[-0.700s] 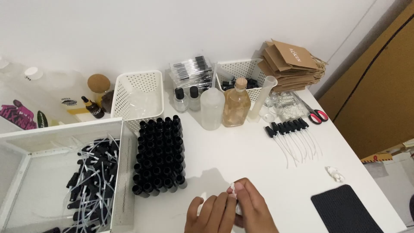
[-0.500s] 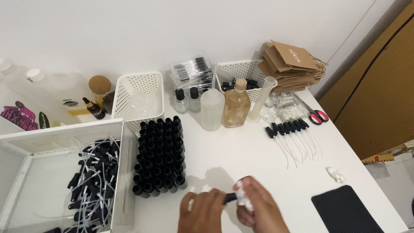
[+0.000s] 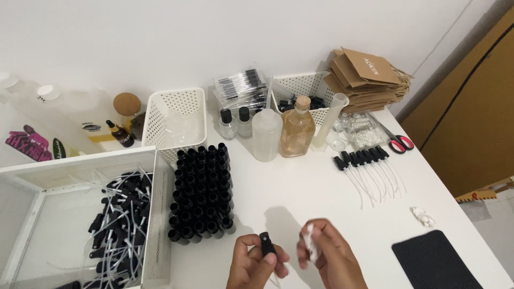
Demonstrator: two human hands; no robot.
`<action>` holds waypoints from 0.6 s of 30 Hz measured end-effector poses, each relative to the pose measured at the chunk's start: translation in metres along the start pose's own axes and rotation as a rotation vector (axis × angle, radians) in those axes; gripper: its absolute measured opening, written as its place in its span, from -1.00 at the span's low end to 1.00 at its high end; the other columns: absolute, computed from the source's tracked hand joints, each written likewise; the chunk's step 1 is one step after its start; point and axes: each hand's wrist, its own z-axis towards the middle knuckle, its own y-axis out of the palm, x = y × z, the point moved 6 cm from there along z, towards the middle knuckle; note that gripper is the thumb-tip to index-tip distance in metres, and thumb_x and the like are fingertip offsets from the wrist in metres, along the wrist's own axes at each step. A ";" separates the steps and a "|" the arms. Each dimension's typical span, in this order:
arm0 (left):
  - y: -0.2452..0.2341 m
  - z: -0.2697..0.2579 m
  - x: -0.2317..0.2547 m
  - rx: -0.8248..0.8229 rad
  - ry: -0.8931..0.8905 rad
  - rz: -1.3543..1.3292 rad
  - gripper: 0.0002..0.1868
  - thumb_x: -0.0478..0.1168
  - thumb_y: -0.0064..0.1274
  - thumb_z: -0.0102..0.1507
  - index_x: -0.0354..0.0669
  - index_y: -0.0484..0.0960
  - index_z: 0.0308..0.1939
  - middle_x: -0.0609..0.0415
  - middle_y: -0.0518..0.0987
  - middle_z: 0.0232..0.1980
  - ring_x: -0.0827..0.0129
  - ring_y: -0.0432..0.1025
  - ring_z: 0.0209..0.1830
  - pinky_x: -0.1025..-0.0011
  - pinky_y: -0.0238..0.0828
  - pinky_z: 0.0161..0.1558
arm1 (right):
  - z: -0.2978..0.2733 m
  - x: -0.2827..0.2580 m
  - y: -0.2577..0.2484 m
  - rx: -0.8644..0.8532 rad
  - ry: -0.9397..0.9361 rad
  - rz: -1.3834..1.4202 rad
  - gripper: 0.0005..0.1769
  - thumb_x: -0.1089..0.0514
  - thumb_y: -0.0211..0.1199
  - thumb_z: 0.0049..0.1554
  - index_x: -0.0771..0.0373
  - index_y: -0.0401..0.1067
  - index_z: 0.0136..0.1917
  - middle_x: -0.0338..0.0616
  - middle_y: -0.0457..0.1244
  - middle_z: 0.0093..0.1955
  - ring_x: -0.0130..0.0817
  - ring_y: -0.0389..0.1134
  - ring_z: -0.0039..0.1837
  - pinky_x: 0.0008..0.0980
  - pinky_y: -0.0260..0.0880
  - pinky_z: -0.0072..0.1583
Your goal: Cleaning perfume sprayer components by wiping them with a cloth and organizing them on a work surface.
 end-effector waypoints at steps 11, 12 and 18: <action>0.021 0.022 0.006 0.042 -0.049 0.040 -0.50 0.06 0.11 0.17 -0.18 0.57 0.06 -0.37 0.81 0.16 0.08 0.64 0.25 0.31 0.31 0.19 | -0.016 -0.017 -0.006 -0.171 0.210 -0.698 -0.47 -0.12 0.01 0.18 0.12 0.72 0.09 -0.21 0.51 0.01 -0.42 0.46 0.05 -0.53 0.27 0.14; 0.019 0.023 0.005 0.046 -0.037 0.004 -0.49 0.01 0.09 0.19 -0.23 0.56 0.10 -0.42 0.78 0.20 0.05 0.62 0.21 0.38 0.38 -0.01 | -0.017 -0.023 -0.009 -0.079 0.278 -0.733 -0.34 -0.22 -0.10 0.16 0.09 0.74 0.09 -0.21 0.52 0.04 -0.38 0.48 0.07 -0.52 0.26 0.16; 0.030 0.019 0.019 0.062 -0.080 0.074 -0.60 -0.06 0.01 0.25 -0.19 0.58 0.09 -0.32 0.83 0.17 0.13 0.62 0.20 0.37 0.32 0.00 | -0.008 -0.029 0.000 -0.435 -0.094 -0.845 -0.50 -0.16 0.06 0.21 0.15 0.70 0.04 -0.31 0.52 0.00 -0.52 0.47 0.06 -0.52 0.30 0.21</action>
